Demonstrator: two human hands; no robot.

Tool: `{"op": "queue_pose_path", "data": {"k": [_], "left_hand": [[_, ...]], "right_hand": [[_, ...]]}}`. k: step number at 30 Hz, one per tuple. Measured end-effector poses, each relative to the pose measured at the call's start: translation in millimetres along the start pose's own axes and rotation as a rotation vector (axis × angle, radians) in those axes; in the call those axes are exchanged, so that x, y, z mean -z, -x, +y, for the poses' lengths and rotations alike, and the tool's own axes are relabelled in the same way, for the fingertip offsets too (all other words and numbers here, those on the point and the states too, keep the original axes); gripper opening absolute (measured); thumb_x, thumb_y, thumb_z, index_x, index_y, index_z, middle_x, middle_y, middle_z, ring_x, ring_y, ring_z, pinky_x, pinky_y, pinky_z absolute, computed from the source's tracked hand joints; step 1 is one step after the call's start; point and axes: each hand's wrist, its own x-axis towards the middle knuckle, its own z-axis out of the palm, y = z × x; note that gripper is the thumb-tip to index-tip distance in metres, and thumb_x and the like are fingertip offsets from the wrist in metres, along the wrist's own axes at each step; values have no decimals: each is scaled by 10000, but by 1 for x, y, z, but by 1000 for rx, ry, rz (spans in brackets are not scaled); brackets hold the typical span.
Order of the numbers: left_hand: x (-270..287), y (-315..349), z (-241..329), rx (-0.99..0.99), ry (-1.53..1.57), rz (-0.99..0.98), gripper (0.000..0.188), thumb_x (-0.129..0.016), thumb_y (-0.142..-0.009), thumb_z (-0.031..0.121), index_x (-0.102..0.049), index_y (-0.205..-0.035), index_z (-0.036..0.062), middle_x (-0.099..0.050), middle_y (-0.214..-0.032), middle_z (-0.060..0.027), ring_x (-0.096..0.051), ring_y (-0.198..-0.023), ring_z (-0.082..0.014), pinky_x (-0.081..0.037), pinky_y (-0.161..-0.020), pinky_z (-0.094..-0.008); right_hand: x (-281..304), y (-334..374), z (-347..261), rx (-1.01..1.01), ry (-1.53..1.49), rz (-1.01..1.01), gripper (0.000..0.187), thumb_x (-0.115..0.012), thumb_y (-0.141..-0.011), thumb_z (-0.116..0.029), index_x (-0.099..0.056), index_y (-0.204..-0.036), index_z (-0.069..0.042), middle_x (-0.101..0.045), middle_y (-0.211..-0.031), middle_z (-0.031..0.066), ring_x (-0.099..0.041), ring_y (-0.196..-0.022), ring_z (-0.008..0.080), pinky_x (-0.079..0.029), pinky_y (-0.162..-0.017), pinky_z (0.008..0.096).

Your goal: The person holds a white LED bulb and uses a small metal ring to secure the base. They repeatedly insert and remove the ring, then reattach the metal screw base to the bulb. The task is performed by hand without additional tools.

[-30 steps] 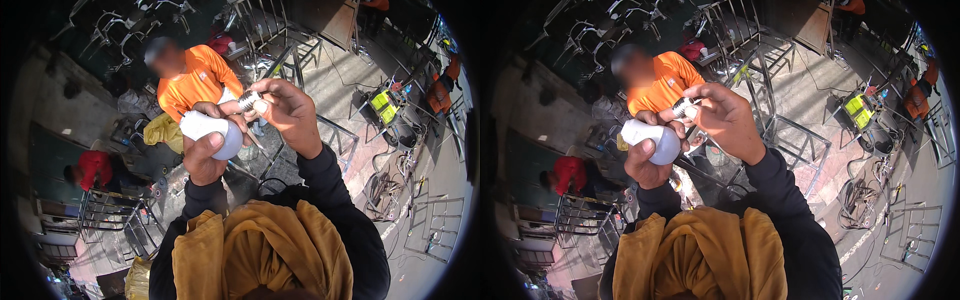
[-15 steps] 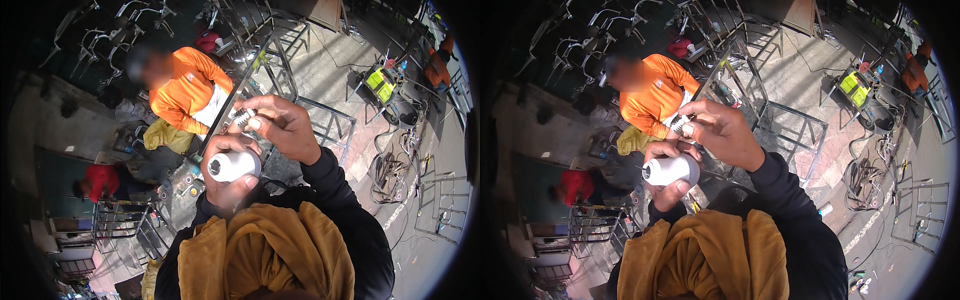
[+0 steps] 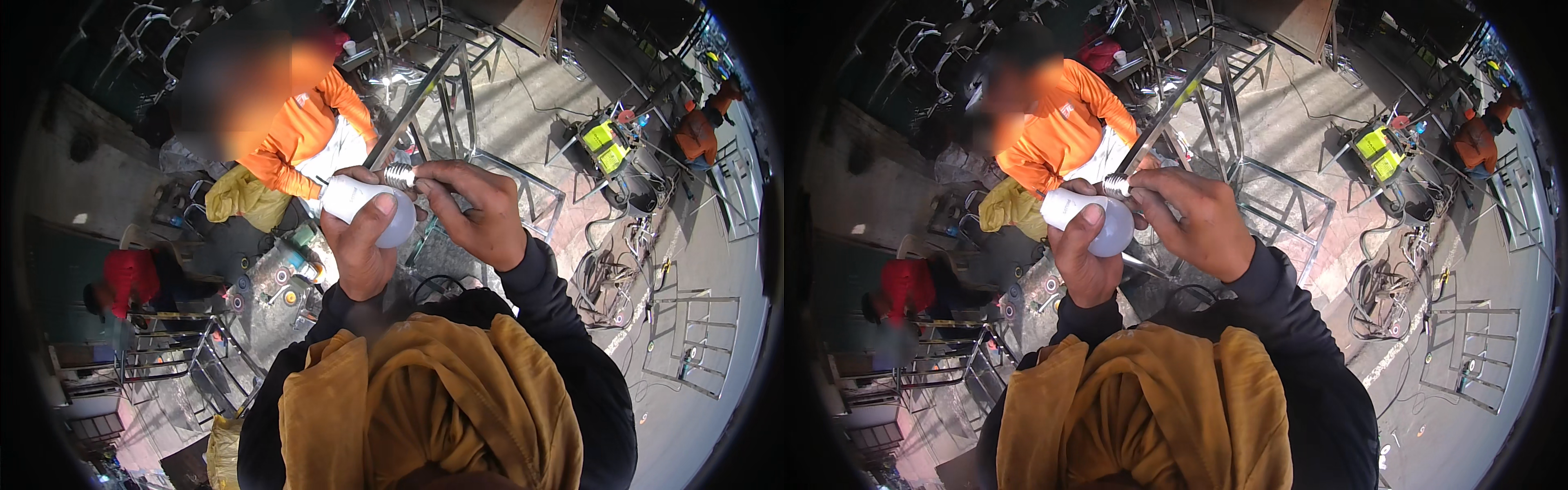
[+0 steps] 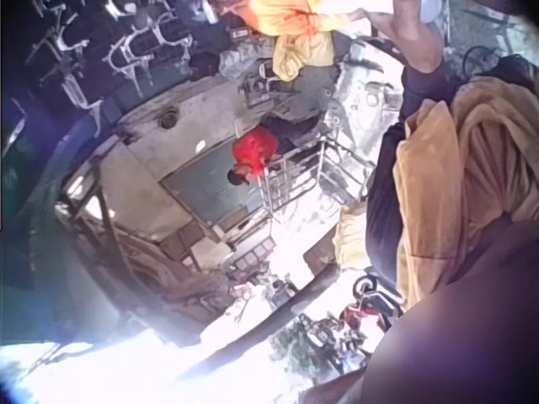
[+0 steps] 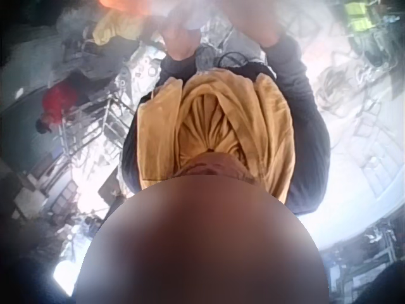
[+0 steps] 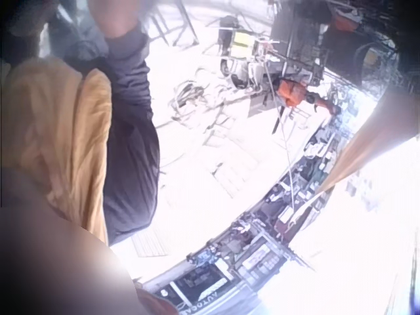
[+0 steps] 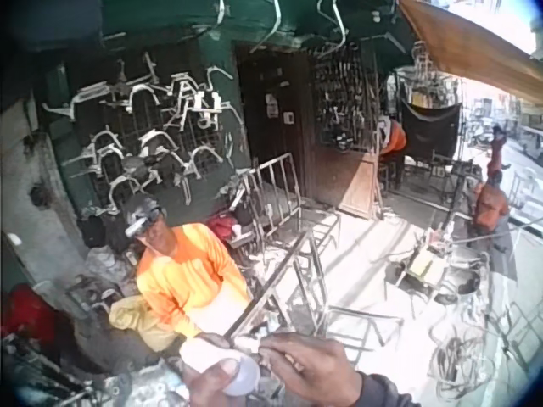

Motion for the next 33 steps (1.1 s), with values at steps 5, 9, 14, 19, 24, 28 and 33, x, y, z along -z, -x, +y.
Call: {"op": "queue_pose_path", "data": {"k": [5, 9, 14, 19, 24, 28, 33], "left_hand": [[13, -1, 9, -209, -226, 37, 426, -740, -786, 109, -479, -1108, 10, -628, -957, -106, -590, -843, -138, -479, -767, -288], [18, 0, 9, -339, -206, 31, 427, -743, -794, 86, -474, -1115, 5, -615, -1014, -127, -582, -863, -144, -483, -796, -300], [28, -6, 14, -438, -323, 55, 447, -757, -795, 97, -472, -1126, 5, -575, -1047, -120, -582, -895, -154, -485, -806, -302], [29, -8, 16, -397, -314, 27, 475, -793, -782, 112, -469, -1112, 4, -569, -1025, -119, -611, -870, -168, -507, -783, -308], [27, -11, 13, -414, -430, -33, 491, -809, -772, 111, -461, -1101, 3, -562, -1013, -132, -650, -870, -195, -527, -763, -320], [25, -16, 9, -307, -420, -46, 506, -811, -768, 143, -460, -1104, 2, -549, -1024, -138, -665, -850, -225, -545, -779, -344], [15, -25, -3, -271, -428, -64, 475, -729, -737, 169, -470, -1084, -26, -592, -962, -177, -640, -851, -263, -522, -812, -368]], "right_hand": [[-23, -11, -7, 160, 115, 45, 187, -690, -821, 48, -672, -1005, 26, -715, -909, 162, -721, -803, 269, -562, -694, 304], [-37, -20, -7, 190, 85, 65, 175, -679, -820, 60, -675, -994, 37, -712, -892, 158, -715, -776, 252, -559, -681, 293], [-43, -29, -1, 13, -281, 20, 129, -669, -818, 42, -685, -946, 44, -720, -901, 142, -723, -788, 194, -578, -686, 297], [-43, -31, 6, -84, -392, -27, 176, -663, -861, 53, -691, -1034, 52, -719, -912, 126, -674, -730, 124, -534, -645, 249], [-37, -26, 14, -226, -517, -46, 125, -651, -862, 26, -687, -981, 45, -719, -885, 105, -698, -761, 127, -567, -671, 251], [-33, -21, 22, -131, -474, 28, 108, -637, -848, 19, -694, -940, 11, -713, -830, 79, -696, -743, 111, -568, -680, 247], [-26, -11, 29, -202, -465, 146, 96, -635, -837, 8, -689, -915, -10, -716, -826, 69, -699, -744, 108, -578, -688, 262]]}}
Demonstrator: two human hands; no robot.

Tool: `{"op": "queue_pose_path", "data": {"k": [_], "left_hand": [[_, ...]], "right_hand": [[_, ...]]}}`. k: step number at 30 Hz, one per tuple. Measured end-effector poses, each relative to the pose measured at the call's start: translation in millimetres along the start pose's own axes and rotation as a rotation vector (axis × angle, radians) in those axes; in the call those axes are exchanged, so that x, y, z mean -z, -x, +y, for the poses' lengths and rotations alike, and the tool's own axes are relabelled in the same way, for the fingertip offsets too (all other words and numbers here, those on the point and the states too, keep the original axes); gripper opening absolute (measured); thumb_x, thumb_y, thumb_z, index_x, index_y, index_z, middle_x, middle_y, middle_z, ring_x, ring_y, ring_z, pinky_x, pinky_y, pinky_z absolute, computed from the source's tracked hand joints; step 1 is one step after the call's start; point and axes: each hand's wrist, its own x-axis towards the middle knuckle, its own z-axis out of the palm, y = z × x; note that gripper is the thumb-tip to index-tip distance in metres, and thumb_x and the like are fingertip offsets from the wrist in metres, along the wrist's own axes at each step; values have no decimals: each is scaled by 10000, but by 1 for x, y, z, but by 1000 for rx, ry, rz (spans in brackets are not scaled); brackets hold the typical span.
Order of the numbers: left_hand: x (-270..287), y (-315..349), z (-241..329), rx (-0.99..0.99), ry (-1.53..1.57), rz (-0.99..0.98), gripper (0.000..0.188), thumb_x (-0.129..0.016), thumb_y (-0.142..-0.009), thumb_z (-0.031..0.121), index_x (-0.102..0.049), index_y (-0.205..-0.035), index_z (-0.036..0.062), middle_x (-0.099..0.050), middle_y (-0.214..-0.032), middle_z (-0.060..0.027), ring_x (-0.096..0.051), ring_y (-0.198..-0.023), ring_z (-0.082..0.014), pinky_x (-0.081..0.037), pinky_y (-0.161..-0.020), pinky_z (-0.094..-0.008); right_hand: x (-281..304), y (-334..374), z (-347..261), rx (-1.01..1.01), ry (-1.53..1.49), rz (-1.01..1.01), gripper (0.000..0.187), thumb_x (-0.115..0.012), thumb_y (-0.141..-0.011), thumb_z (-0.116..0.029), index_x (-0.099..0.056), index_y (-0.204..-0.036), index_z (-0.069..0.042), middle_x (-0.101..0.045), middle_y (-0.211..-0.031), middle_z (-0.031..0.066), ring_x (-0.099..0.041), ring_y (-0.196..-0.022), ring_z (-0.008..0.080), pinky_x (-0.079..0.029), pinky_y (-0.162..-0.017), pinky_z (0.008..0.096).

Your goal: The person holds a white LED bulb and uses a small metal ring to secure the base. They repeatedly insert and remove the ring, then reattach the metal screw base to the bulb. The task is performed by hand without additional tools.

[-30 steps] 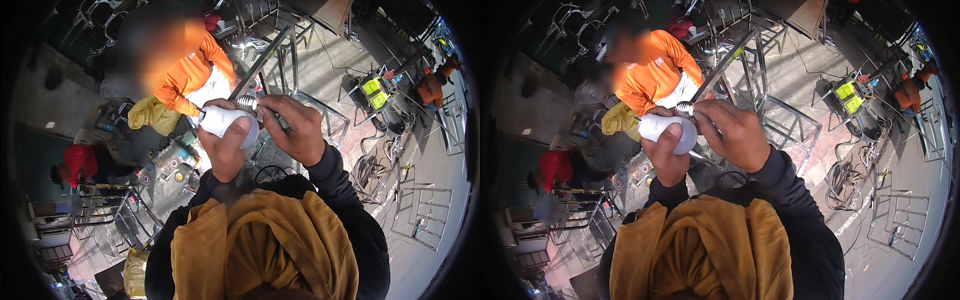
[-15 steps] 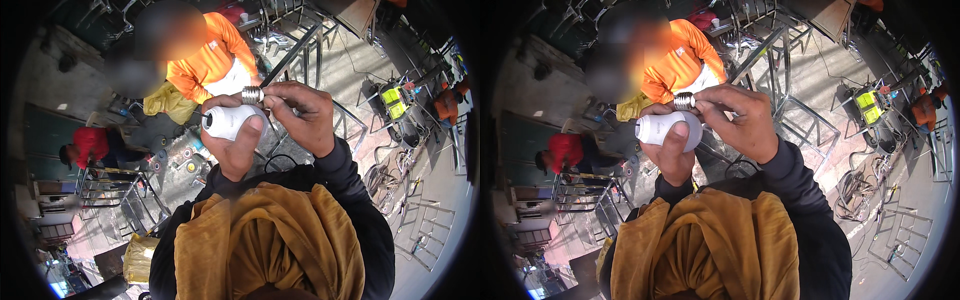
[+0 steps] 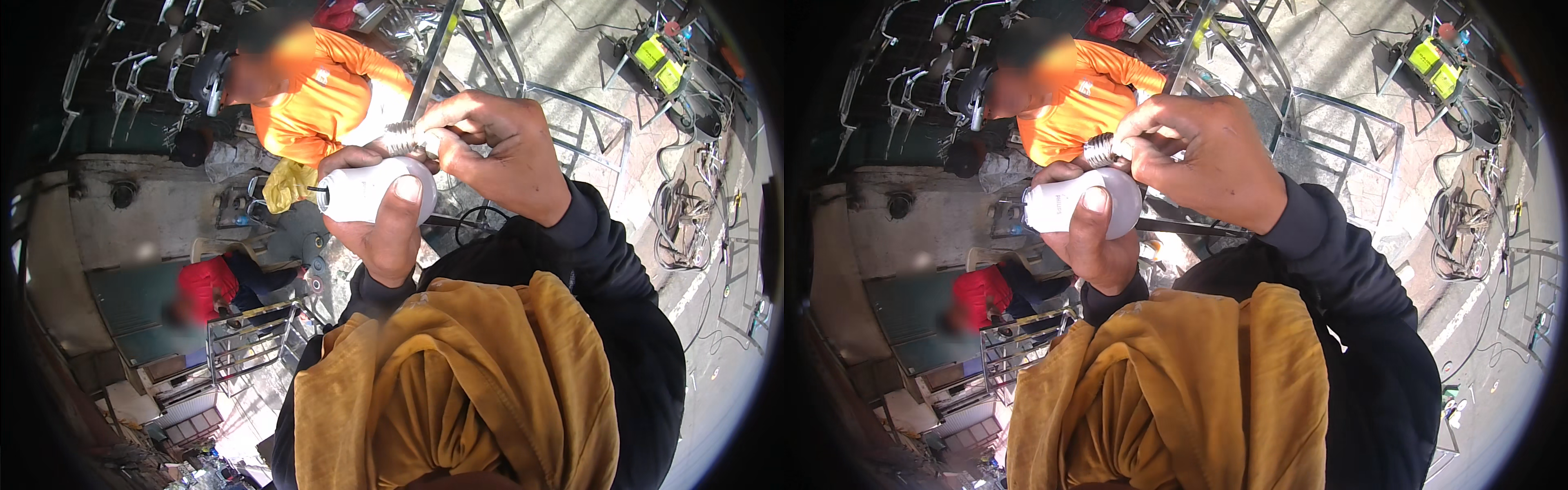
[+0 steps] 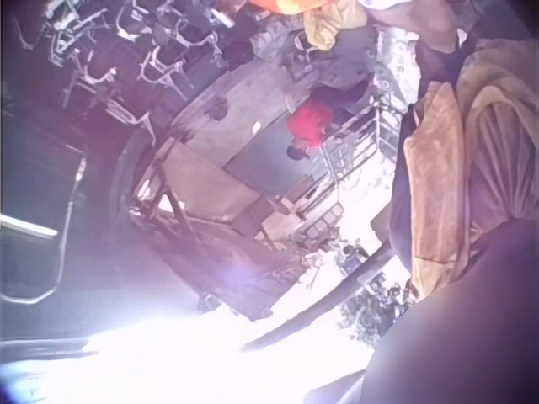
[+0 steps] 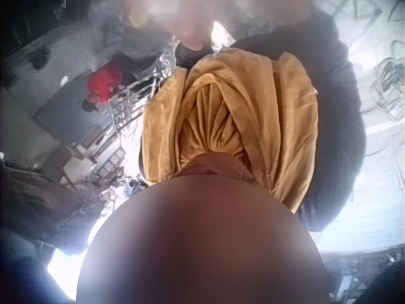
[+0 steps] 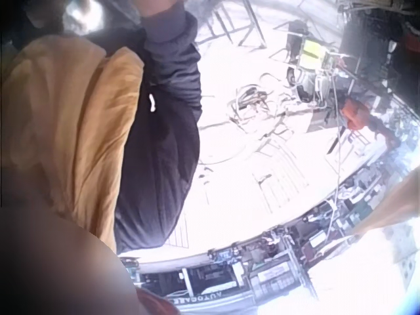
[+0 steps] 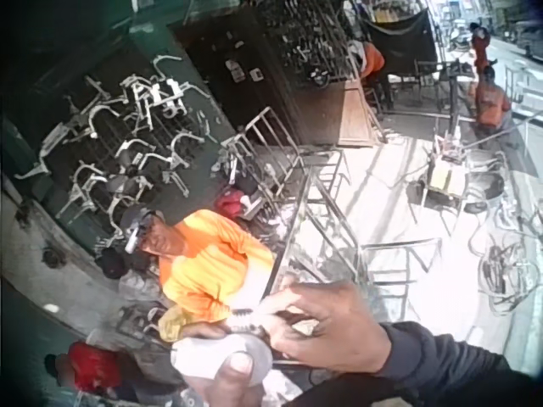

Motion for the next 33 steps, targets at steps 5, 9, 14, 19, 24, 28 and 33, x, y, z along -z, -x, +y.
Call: {"op": "queue_pose_path", "data": {"k": [5, 9, 14, 19, 24, 28, 33], "left_hand": [[-10, -4, -15, -206, -112, -174, 483, -759, -789, 111, -426, -1122, 1, -594, -1066, -211, -619, -922, -216, -509, -828, -337], [-13, -5, -22, -280, -156, -179, 490, -776, -811, 145, -424, -1112, -14, -600, -1066, -228, -614, -924, -207, -507, -828, -339], [-17, -4, -25, -220, -88, -127, 462, -769, -804, 125, -433, -1089, -16, -603, -1075, -241, -619, -926, -216, -503, -830, -338], [-14, 0, -35, -433, -305, -169, 458, -764, -785, 102, -434, -1078, -18, -606, -1079, -254, -616, -941, -229, -503, -827, -344], [-11, 1, -38, -406, -237, -186, 440, -754, -800, 102, -435, -1081, -15, -598, -1079, -228, -599, -947, -211, -494, -834, -336], [-19, 9, -28, -174, -81, -115, 456, -761, -804, 107, -438, -1108, 1, -585, -1082, -182, -581, -934, -179, -478, -843, -322], [-28, 11, -16, 117, 107, -33, 346, -692, -771, 76, -515, -1061, 8, -586, -984, -106, -589, -877, -163, -487, -832, -313]], "right_hand": [[2, 2, 8, 4, -67, 126, 111, -627, -829, 13, -670, -931, 7, -714, -894, 86, -708, -769, 127, -586, -705, 273], [7, 2, 9, 84, 57, 150, 147, -619, -817, 28, -658, -958, 16, -702, -900, 101, -721, -771, 161, -582, -689, 278], [7, 3, 12, 114, 167, 159, 176, -621, -824, 27, -653, -997, 17, -701, -896, 89, -714, -759, 145, -561, -656, 258], [4, 4, 14, -202, -240, 128, 146, -598, -863, 14, -655, -996, 32, -697, -882, 54, -665, -800, 79, -540, -682, 241], [13, 12, 9, -304, -225, 16, 199, -560, -907, 55, -662, -1073, 15, -686, -1061, 58, -628, -972, 92, -511, -835, 257], [9, 17, 9, 124, 217, 137, 196, -617, -839, 46, -654, -1030, 17, -691, -971, 116, -683, -846, 203, -547, -740, 296], [18, 21, 8, 424, 594, 150, 272, -690, -751, 28, -651, -1017, -9, -660, -965, 140, -675, -840, 311, -565, -714, 355]]}}
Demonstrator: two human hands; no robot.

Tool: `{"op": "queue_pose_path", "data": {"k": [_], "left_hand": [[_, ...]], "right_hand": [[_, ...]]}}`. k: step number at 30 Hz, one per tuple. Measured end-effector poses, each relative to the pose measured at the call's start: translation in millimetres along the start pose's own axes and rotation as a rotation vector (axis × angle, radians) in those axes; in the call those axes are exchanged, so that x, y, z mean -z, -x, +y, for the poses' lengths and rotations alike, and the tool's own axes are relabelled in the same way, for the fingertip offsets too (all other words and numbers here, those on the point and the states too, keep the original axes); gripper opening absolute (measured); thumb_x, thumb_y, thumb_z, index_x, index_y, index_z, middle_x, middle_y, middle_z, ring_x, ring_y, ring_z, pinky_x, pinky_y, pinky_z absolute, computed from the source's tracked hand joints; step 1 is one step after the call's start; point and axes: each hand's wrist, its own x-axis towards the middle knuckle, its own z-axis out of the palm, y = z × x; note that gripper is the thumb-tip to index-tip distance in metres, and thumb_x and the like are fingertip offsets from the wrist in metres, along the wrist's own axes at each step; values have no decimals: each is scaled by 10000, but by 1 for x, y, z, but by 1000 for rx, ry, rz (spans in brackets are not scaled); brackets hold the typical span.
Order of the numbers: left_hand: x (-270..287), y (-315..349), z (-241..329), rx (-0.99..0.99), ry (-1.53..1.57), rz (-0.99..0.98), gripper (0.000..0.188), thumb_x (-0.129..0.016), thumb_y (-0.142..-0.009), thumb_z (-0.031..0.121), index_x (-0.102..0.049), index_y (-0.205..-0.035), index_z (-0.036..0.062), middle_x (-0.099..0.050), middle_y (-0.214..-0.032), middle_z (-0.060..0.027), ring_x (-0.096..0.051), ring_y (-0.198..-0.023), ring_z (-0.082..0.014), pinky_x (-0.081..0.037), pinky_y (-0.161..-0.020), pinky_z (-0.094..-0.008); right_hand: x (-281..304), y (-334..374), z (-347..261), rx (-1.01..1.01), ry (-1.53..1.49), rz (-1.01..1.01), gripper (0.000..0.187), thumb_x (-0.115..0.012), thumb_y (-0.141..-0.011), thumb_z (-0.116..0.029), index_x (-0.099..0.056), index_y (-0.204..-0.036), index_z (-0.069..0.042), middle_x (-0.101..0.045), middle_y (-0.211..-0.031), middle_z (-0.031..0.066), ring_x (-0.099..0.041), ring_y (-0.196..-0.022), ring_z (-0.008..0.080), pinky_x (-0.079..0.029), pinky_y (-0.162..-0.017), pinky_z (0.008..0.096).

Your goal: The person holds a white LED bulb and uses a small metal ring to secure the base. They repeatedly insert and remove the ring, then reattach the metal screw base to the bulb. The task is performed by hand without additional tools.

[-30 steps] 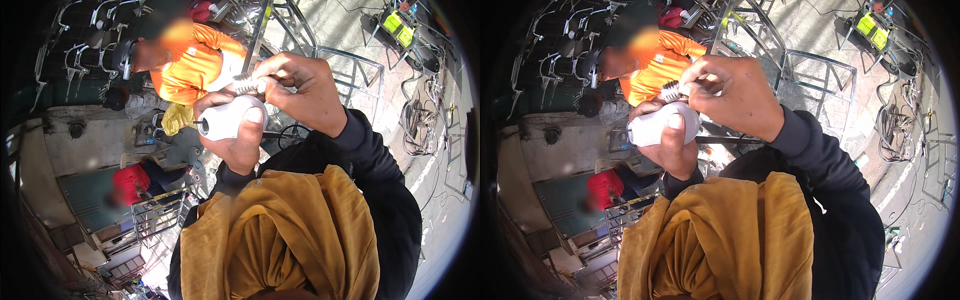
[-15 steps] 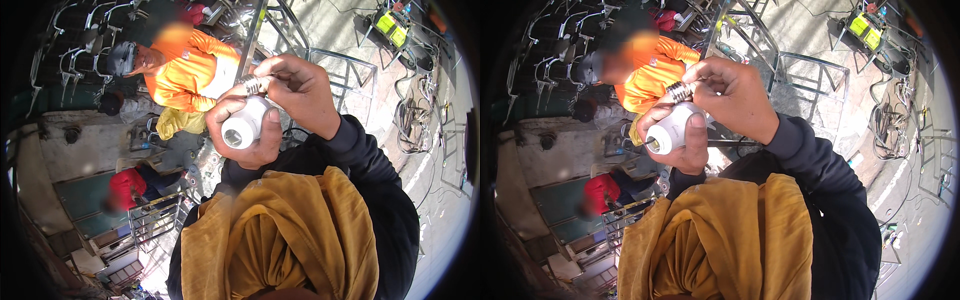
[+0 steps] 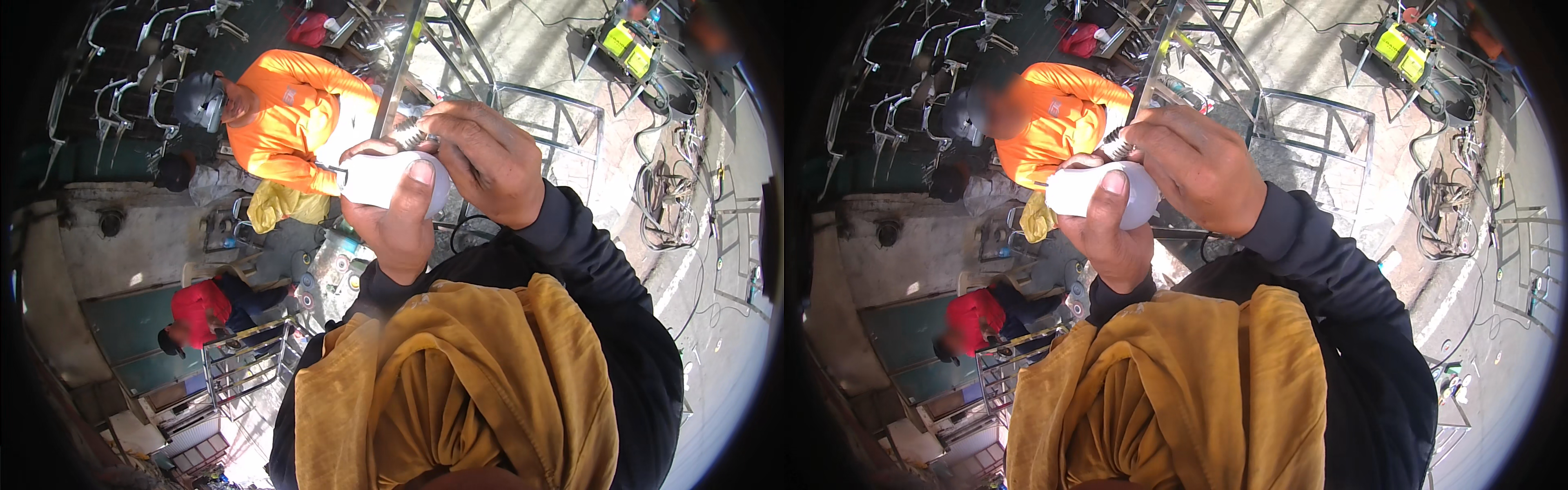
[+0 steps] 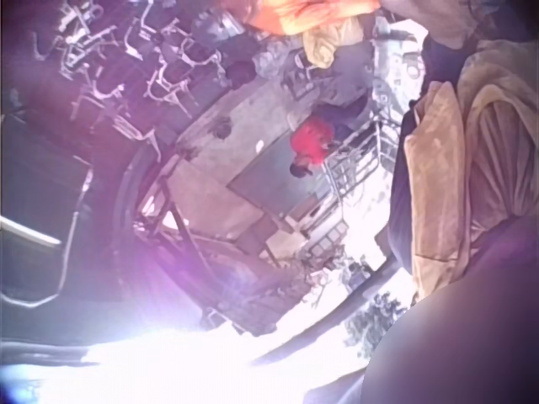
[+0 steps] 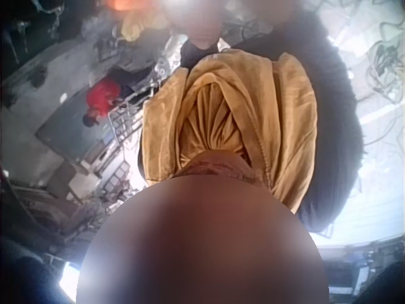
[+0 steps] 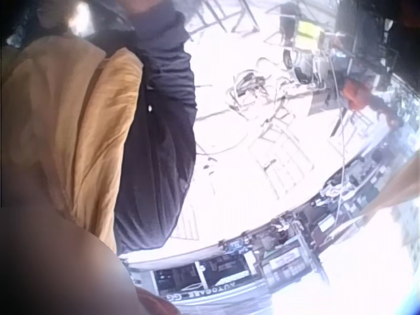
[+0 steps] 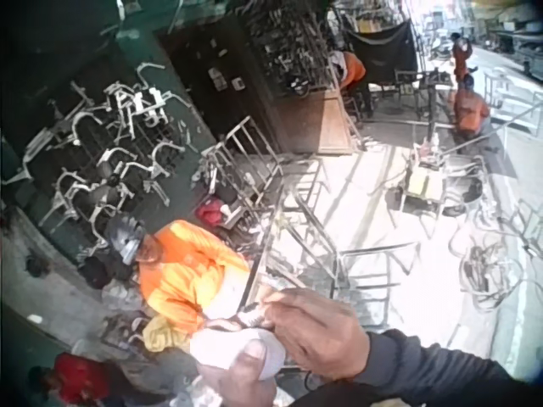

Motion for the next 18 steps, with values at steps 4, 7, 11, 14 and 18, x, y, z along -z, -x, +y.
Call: {"op": "queue_pose_path", "data": {"k": [4, 7, 11, 14, 18], "left_hand": [[3, -7, 11, 370, 263, -29, 302, -635, -850, 132, -535, -1112, 22, -602, -1014, -110, -647, -942, -332, -560, -783, -474], [10, -19, 13, 641, 407, -84, 299, -640, -857, 185, -555, -1095, 25, -630, -996, -146, -666, -927, -361, -577, -730, -506], [18, -28, 5, 889, 436, -112, 329, -634, -866, 259, -572, -1071, 9, -643, -1015, -205, -667, -872, -384, -585, -701, -484], [18, -26, -7, 989, 531, -81, 311, -631, -859, 258, -597, -1021, -4, -640, -988, -179, -657, -845, -373, -589, -691, -454], [15, -17, -10, 1012, 531, 18, 267, -622, -864, 253, -620, -976, 10, -640, -943, -139, -643, -848, -368, -590, -685, -457]], "right_hand": [[14, 1, 1, 96, 135, -59, 315, -705, -716, -6, -654, -1026, -22, -653, -976, 116, -668, -887, 290, -560, -741, 363], [34, 0, 6, 190, 206, -196, 333, -687, -708, 50, -648, -1033, -8, -647, -1006, 128, -669, -910, 301, -569, -749, 360], [54, 1, 17, 194, 134, -333, 358, -689, -700, 71, -640, -1045, -6, -643, -1013, 130, -662, -909, 315, -570, -761, 365], [61, 6, 25, 212, 130, -363, 361, -684, -705, 80, -642, -1050, -17, -645, -1016, 126, -659, -916, 315, -566, -768, 372], [60, 15, 35, 64, -79, -386, 316, -667, -759, 92, -647, -1056, -13, -660, -1005, 132, -668, -905, 316, -562, -755, 362]]}}
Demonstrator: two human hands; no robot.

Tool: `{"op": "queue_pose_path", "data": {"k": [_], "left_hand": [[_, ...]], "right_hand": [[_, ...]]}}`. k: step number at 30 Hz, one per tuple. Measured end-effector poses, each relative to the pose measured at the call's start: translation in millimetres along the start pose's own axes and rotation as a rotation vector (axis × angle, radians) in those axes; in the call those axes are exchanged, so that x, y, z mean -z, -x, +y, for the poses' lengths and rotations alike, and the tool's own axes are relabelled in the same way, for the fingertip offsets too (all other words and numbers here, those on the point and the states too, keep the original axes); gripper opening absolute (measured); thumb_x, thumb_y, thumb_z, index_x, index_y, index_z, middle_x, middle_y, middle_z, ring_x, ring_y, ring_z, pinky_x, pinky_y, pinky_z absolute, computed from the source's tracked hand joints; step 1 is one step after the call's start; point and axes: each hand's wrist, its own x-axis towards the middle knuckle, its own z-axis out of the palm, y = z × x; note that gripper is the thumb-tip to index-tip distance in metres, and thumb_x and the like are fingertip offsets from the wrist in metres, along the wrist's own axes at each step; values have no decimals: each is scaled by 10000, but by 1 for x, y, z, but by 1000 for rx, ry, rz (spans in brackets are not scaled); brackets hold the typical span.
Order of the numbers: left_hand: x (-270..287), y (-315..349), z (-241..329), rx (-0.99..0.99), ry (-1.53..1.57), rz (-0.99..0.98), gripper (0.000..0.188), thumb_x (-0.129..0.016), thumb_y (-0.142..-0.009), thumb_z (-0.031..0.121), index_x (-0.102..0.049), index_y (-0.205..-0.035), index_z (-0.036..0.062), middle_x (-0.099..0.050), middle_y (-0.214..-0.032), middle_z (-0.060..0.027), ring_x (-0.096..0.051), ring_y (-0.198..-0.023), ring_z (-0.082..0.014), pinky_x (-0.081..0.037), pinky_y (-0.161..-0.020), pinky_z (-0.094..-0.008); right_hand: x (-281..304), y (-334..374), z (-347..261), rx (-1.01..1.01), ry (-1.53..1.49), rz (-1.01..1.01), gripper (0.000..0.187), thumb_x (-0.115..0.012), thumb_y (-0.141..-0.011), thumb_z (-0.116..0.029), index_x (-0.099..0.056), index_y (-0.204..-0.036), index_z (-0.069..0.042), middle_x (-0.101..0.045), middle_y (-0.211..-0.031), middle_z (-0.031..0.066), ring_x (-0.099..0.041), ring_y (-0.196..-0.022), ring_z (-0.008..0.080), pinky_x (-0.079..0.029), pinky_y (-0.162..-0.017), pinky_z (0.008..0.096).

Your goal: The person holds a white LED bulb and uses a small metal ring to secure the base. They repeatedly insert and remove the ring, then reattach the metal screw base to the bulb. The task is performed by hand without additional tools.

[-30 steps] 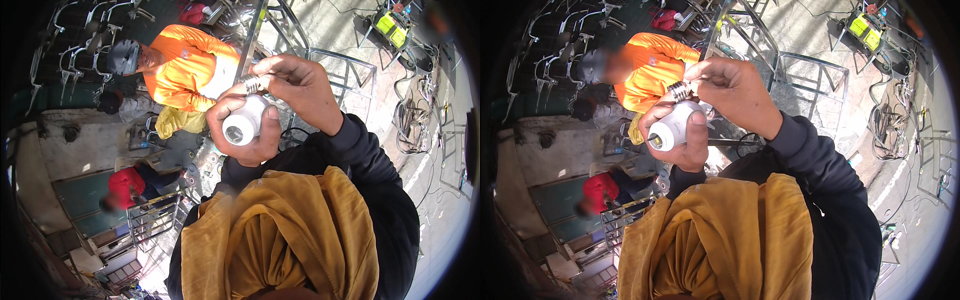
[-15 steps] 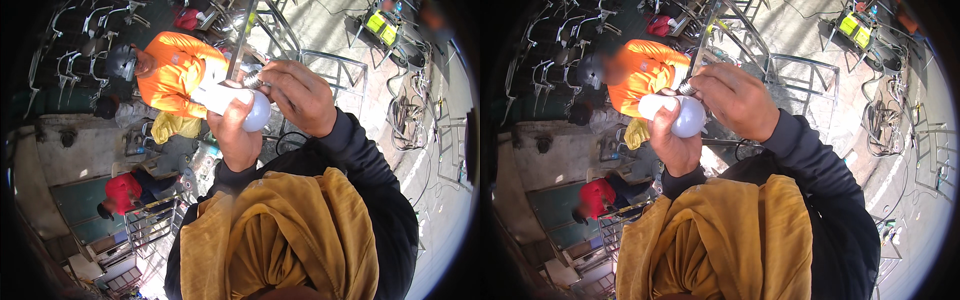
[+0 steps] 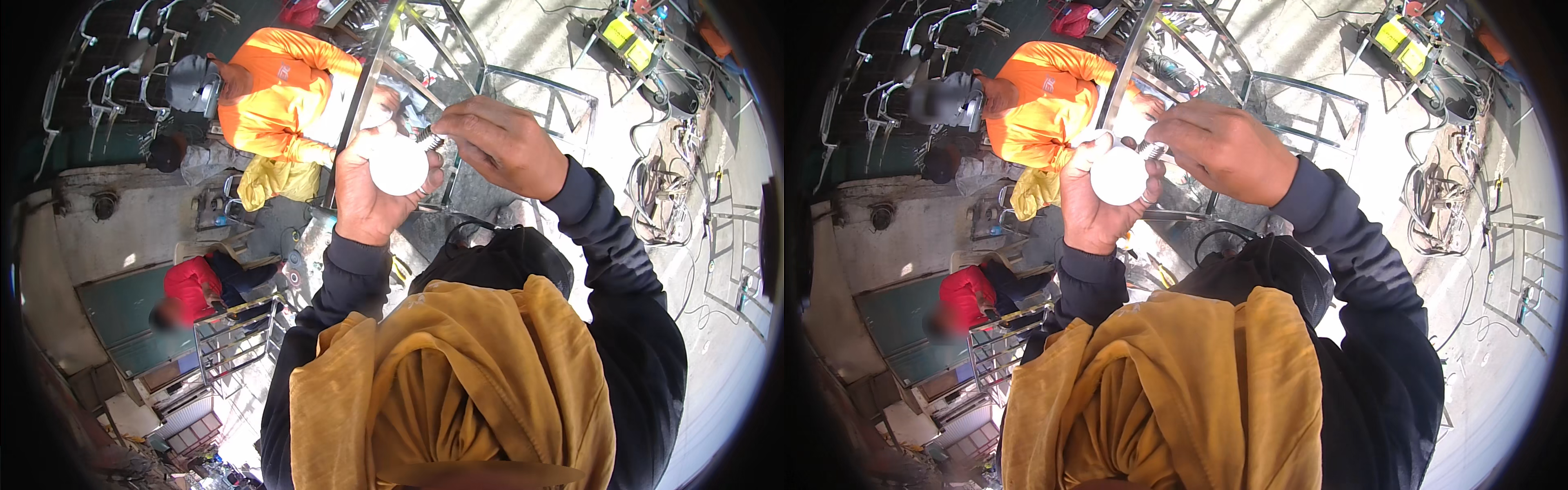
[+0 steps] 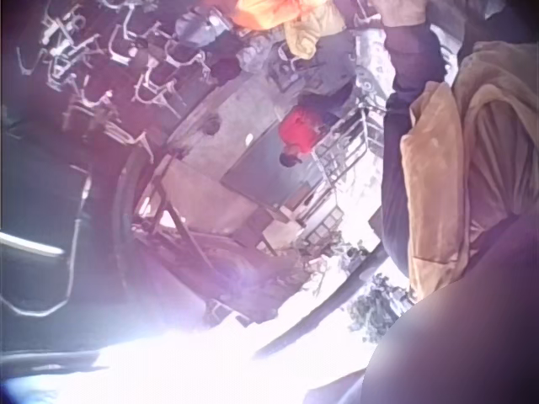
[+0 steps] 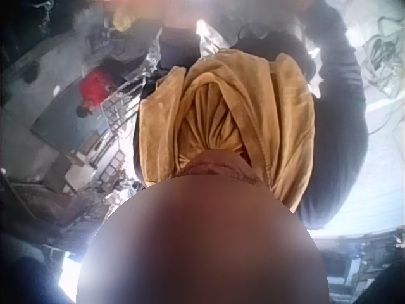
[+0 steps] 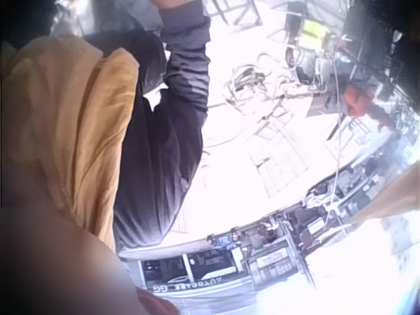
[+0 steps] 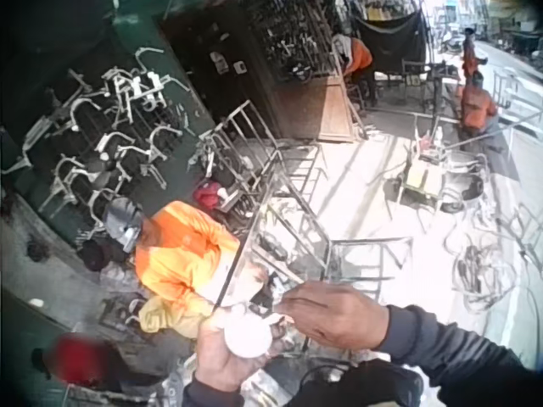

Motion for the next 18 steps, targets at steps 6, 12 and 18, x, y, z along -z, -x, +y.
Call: {"op": "queue_pose_path", "data": {"k": [6, 12, 18], "left_hand": [[2, 19, -22, -285, -57, 175, 183, -626, -887, 229, -599, -961, 63, -654, -918, -125, -670, -811, -350, -601, -682, -483], [7, 45, -34, -539, -74, 416, 191, -621, -905, 216, -552, -991, 61, -654, -862, -151, -695, -832, -361, -607, -755, -530], [17, 59, -48, -885, -263, 386, 239, -684, -868, 102, -560, -1039, -10, -666, -920, -90, -666, -795, -184, -569, -691, -351]], "right_hand": [[-21, 5, 11, -102, -205, -29, 307, -654, -809, 42, -634, -1107, -27, -672, -1034, 145, -664, -933, 344, -555, -794, 397], [-57, -3, -8, -245, -442, 29, 222, -667, -872, -7, -652, -1094, -15, -706, -940, 137, -712, -815, 238, -557, -740, 308], [-80, -8, -18, -653, -895, -194, 221, -677, -906, -51, -649, -1106, 40, -715, -907, 94, -685, -825, 114, -544, -697, 250]]}}
